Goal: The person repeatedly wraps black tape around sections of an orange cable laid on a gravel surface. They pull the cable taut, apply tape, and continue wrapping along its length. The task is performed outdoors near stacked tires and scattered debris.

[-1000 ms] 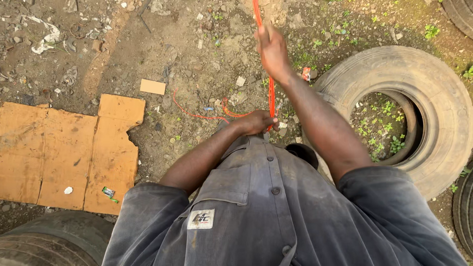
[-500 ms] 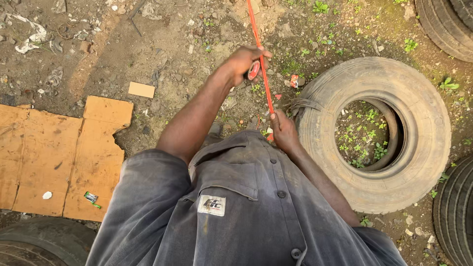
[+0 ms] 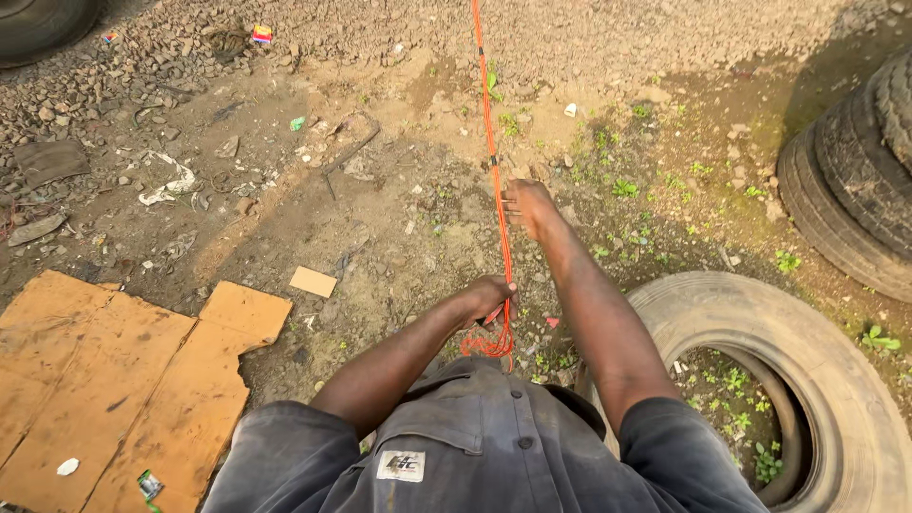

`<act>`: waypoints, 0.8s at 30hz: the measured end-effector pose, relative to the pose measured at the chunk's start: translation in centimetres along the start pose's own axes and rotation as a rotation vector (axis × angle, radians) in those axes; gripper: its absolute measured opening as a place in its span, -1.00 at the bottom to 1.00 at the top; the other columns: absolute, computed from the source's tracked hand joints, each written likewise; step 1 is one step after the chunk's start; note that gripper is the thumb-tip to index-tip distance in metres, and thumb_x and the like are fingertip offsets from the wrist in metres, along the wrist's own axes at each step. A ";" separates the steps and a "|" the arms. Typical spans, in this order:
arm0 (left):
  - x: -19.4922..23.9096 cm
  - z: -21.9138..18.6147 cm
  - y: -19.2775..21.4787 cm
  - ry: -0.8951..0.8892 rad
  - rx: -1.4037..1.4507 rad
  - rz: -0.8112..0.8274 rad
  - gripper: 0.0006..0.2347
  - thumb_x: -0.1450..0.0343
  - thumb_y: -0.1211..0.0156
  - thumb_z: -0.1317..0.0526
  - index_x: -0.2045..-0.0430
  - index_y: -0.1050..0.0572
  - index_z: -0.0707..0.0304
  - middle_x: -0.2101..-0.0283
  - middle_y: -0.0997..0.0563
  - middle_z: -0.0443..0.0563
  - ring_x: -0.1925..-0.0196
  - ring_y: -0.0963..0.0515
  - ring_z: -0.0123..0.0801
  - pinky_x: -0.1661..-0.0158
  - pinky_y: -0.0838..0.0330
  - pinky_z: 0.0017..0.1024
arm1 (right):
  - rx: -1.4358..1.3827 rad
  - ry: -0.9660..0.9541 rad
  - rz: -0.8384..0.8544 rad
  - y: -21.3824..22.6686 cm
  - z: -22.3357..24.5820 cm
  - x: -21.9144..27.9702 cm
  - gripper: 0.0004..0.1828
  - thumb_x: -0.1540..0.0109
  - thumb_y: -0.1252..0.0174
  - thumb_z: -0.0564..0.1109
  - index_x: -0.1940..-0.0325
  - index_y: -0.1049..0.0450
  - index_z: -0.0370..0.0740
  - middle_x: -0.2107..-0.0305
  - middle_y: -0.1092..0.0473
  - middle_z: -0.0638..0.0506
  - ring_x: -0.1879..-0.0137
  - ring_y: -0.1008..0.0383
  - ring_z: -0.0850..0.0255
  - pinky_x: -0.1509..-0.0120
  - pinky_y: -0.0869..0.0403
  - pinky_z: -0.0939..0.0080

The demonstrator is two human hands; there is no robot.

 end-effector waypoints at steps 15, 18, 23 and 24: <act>4.7 10.0 1.1 0.021 -0.170 -0.093 -0.47 -0.44 -0.10 -0.19 -0.10 -0.48 0.27 -0.06 -0.62 0.15 -0.12 -0.55 -0.22 -0.13 -0.38 -0.25 | 0.371 0.438 -0.320 3.8 -4.1 5.5 -0.48 -0.51 0.25 0.15 0.19 -0.39 -0.32 0.47 -0.34 -0.10 0.40 -0.35 0.10 0.31 -0.40 -0.04; 5.9 10.6 0.2 -0.065 -0.253 0.028 -0.41 -0.38 -0.14 -0.24 -0.14 -0.45 0.23 -0.09 -0.61 0.17 -0.14 -0.55 -0.19 -0.15 -0.39 -0.26 | 0.511 0.565 -0.408 3.6 -4.0 8.0 -0.51 -0.43 0.21 0.19 0.07 -0.41 -0.27 0.45 -0.42 -0.11 0.35 -0.43 0.00 0.22 -0.40 -0.12; 10.0 4.2 2.5 -0.019 -0.305 -0.172 -0.24 -0.23 -0.46 -0.12 -0.23 -0.23 0.27 -0.07 -0.55 0.25 -0.07 -0.58 -0.11 -0.11 -0.49 -0.22 | 0.514 0.493 -0.351 2.6 -5.2 9.7 -0.48 -0.45 0.26 0.22 0.09 -0.43 -0.23 0.51 -0.36 -0.03 0.37 -0.40 0.07 0.23 -0.40 -0.10; 11.6 1.9 3.3 0.002 -0.274 -0.260 -0.19 -0.18 -0.52 -0.08 -0.21 -0.21 0.34 0.02 -0.60 0.30 0.01 -0.65 -0.08 -0.05 -0.55 -0.23 | 0.468 0.442 -0.326 2.5 -6.0 10.4 -0.46 -0.47 0.26 0.23 0.12 -0.43 -0.25 0.50 -0.35 -0.01 0.37 -0.40 0.09 0.23 -0.41 -0.09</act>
Point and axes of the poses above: each hand's wrist, its own x-axis away from the middle knuckle, its own y-axis out of the back of the hand, z = x × y, the point moved 10 cm from there along -x, towards the middle knuckle
